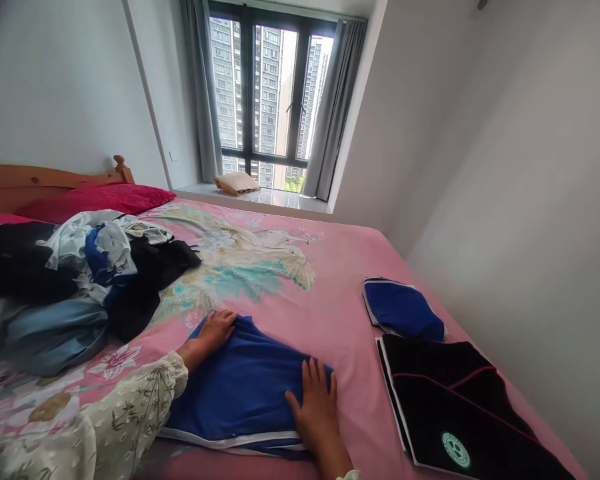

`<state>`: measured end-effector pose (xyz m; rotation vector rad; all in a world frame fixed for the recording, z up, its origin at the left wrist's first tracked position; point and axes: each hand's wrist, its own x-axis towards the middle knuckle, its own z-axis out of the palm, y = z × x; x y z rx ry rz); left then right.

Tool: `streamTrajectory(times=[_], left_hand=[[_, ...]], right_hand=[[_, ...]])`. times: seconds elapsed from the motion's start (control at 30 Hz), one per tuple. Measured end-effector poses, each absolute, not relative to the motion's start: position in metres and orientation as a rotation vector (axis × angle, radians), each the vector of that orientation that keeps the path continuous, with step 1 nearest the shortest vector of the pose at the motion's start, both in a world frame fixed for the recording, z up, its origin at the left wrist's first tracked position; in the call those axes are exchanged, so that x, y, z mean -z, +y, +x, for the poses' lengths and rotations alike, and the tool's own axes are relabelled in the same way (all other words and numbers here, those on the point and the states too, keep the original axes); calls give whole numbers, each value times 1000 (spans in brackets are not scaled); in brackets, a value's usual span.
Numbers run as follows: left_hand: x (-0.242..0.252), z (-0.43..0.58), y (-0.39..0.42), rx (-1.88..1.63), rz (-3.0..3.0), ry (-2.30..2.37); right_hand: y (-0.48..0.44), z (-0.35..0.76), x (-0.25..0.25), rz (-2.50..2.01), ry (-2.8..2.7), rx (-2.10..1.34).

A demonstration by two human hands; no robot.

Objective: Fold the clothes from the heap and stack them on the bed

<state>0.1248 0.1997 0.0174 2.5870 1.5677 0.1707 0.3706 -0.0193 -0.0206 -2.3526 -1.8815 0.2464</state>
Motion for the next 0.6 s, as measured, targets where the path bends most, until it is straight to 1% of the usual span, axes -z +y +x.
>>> streamTrajectory(times=[0.23, 0.4, 0.5, 0.6], left_hand=[[-18, 140, 224, -165, 2528, 1634], [-14, 151, 218, -290, 2478, 1728], [-15, 149, 205, -331, 2536, 1569], [-13, 141, 189, -268, 2593, 1292]], right_hand=[[-20, 374, 21, -2297, -1871, -261], [-19, 374, 23, -2292, -1867, -263], [-20, 374, 23, -2306, -1861, -267], [-22, 375, 17, -2325, -1860, -266]])
